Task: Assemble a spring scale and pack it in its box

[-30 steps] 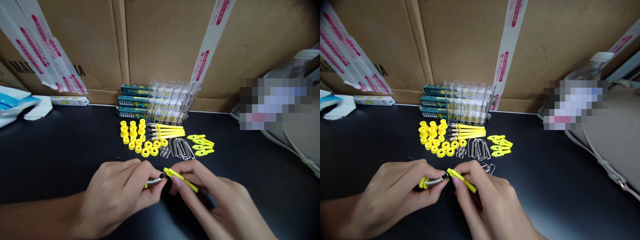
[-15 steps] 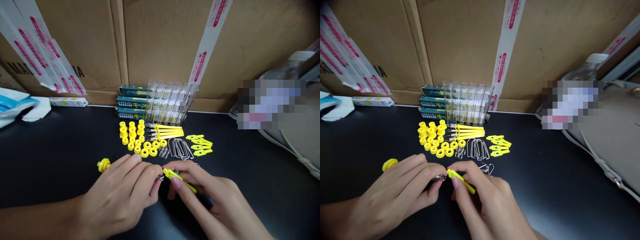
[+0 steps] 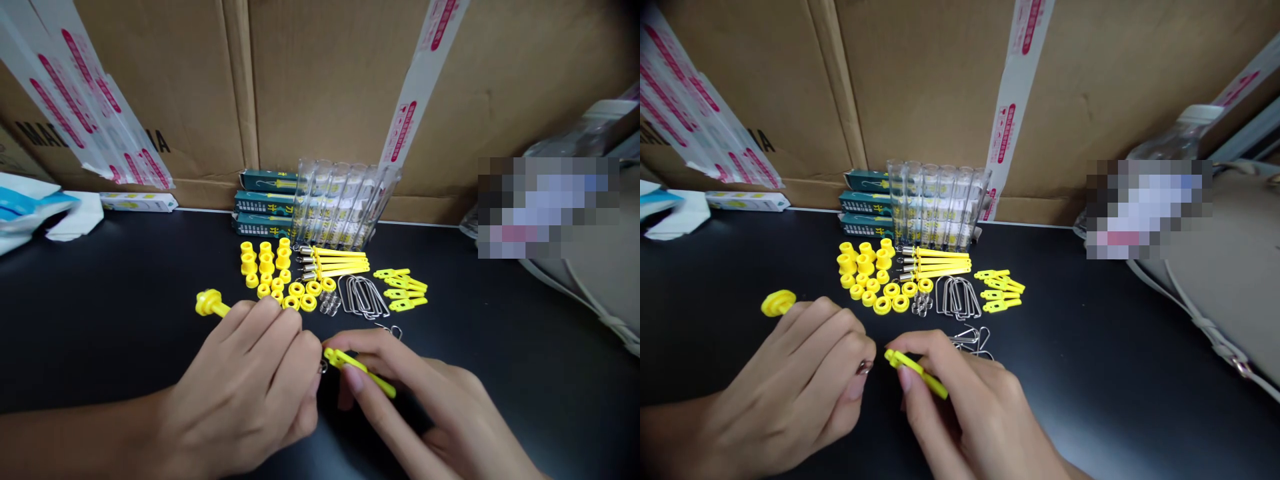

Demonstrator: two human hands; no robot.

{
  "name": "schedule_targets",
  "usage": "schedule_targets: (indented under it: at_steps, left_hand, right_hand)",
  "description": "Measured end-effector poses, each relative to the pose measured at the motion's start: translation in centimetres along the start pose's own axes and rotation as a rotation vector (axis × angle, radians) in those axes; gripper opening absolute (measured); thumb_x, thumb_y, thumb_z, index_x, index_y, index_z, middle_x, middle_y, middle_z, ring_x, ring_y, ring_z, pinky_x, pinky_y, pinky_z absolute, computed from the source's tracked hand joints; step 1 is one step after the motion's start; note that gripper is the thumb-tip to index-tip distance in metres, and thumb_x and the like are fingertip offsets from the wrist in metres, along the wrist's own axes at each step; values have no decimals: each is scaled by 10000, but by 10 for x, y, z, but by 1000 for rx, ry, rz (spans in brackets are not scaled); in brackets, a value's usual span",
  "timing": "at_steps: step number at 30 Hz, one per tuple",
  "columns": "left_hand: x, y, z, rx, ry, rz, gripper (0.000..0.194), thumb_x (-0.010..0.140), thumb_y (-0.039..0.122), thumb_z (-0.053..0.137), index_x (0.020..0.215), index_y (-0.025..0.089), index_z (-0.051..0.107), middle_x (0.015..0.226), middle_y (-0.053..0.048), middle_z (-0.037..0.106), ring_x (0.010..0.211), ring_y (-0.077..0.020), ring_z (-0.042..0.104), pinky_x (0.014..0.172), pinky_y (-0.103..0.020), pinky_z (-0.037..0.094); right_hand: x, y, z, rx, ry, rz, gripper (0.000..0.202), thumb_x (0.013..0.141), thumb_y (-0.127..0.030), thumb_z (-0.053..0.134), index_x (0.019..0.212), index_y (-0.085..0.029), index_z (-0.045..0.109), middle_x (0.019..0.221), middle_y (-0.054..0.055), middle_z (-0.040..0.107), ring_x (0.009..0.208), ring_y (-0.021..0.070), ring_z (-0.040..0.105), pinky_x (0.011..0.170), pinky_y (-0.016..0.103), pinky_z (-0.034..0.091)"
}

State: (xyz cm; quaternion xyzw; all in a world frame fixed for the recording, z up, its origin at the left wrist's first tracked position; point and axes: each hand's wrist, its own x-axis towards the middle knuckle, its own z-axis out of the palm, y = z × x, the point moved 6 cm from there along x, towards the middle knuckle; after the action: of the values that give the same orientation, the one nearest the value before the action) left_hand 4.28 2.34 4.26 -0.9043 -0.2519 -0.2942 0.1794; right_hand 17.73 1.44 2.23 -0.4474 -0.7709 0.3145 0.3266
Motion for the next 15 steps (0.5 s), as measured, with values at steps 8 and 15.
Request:
schedule_targets:
  at_steps: [8, 15]
  left_hand:
    - [1, 0, -6, -4, 35, 14, 232, 776, 44, 436, 649, 196, 556, 601, -41, 571, 600, -224, 465, 538, -362, 376]
    - [2, 1, -5, -12, 38, 14, 241, 767, 36, 439, 627, 194, 554, 592, -42, 548, 605, -225, 444, 542, -363, 361]
  right_hand:
    - [-2, -3, -2, -50, 27, -75, 234, 954, -112, 526, 1136, -250, 580, 906, -26, 767, 726, 101, 735, 664, 143, 568]
    - [-6, 5, 2, 25, 108, -46, 148, 954, -160, 579, 1020, -291, 563, 851, -78, 779, 692, 107, 772, 618, 128, 573]
